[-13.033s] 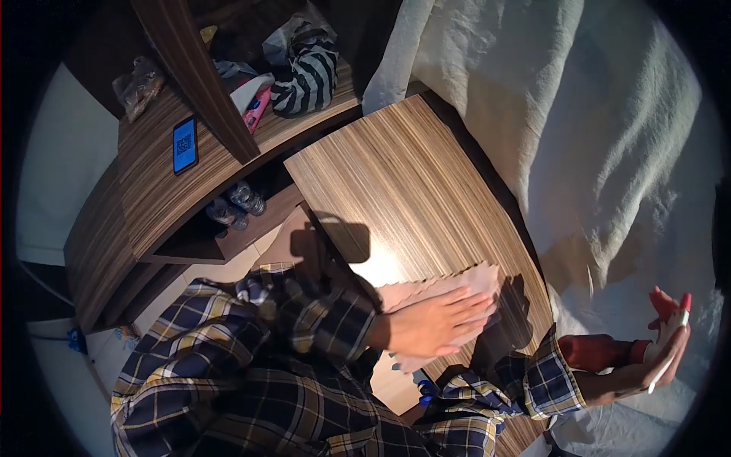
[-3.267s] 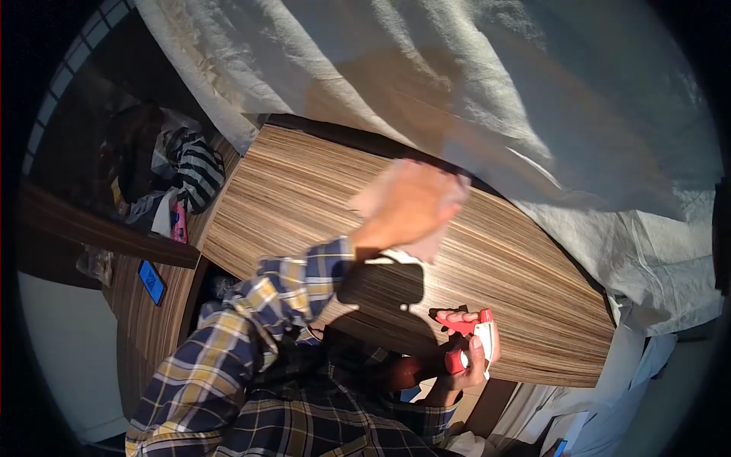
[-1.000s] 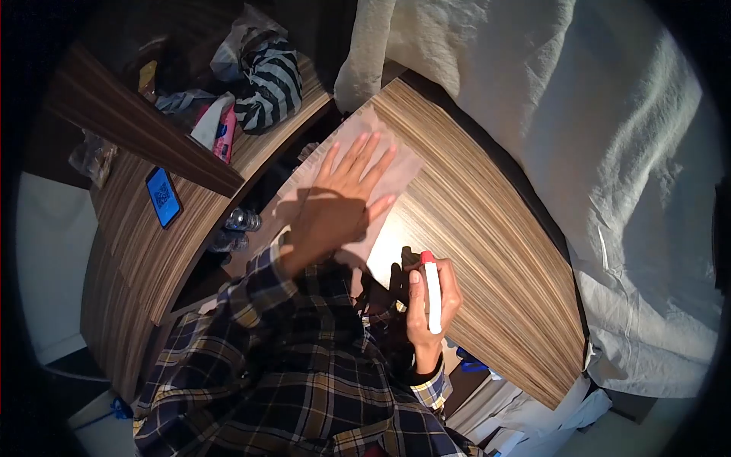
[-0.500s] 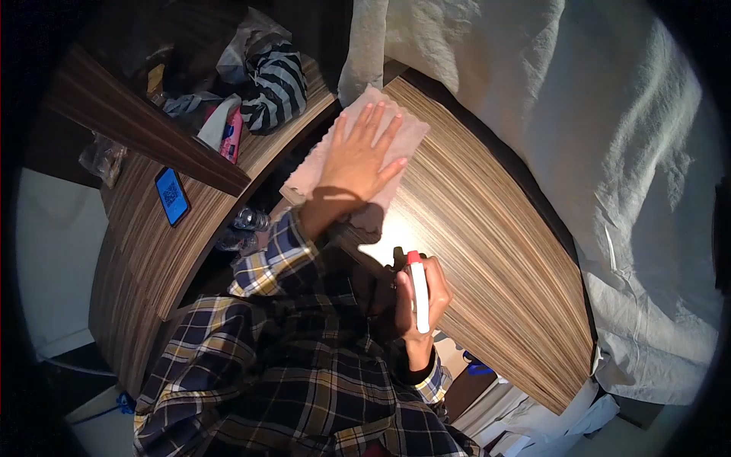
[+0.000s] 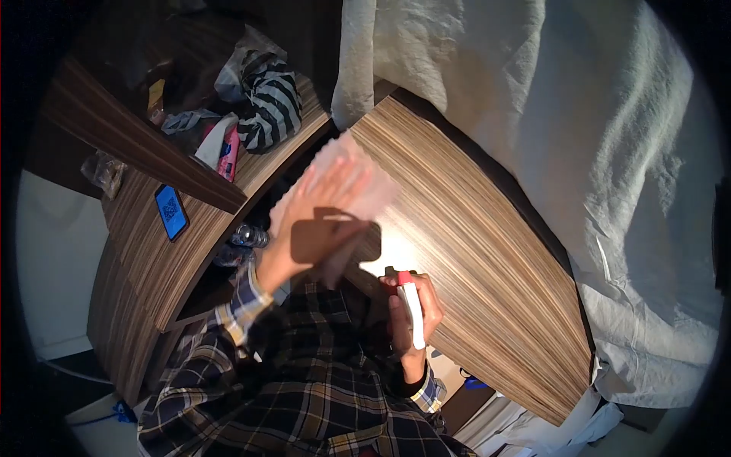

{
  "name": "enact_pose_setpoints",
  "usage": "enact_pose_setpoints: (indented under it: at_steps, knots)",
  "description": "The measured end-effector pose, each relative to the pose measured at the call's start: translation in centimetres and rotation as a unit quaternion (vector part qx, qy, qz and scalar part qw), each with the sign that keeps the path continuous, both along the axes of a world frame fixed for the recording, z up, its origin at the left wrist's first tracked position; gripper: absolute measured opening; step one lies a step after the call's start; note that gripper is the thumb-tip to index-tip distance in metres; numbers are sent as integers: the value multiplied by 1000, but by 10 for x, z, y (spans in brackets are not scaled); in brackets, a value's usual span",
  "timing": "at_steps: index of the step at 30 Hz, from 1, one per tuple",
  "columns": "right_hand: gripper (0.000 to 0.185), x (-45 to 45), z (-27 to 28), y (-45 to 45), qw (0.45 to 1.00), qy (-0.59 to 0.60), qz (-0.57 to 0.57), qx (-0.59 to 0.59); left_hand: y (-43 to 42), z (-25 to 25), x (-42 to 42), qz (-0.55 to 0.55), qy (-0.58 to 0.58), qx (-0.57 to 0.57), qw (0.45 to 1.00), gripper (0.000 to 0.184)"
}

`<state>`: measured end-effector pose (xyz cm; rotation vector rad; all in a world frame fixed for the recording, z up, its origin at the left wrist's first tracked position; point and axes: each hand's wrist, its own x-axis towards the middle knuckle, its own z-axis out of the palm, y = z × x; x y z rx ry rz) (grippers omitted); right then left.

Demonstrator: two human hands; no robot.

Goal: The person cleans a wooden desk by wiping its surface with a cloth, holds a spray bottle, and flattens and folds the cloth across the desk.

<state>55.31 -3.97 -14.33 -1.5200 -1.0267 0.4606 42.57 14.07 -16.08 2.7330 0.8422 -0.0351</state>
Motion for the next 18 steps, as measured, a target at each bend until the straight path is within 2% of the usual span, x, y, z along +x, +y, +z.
enact_pose_setpoints:
  at_steps: [2,8,14,16,18]
  knots:
    - [20,2,1,-2,1000,-7,4,-2,32,-7,14,69,-141,73,985,72]
    - [23,-3,2,-6,1000,-8,-20,12,38,-6,80,95,-102,112,984,73]
    - [23,-1,5,-16,997,-12,-49,64,-43,-4,86,-68,-156,86,982,74]
    - [25,6,5,-28,996,10,-47,72,-71,-26,78,-88,-260,50,960,74]
    - [27,12,16,-35,994,-9,-84,64,-84,2,51,-104,-218,31,970,75]
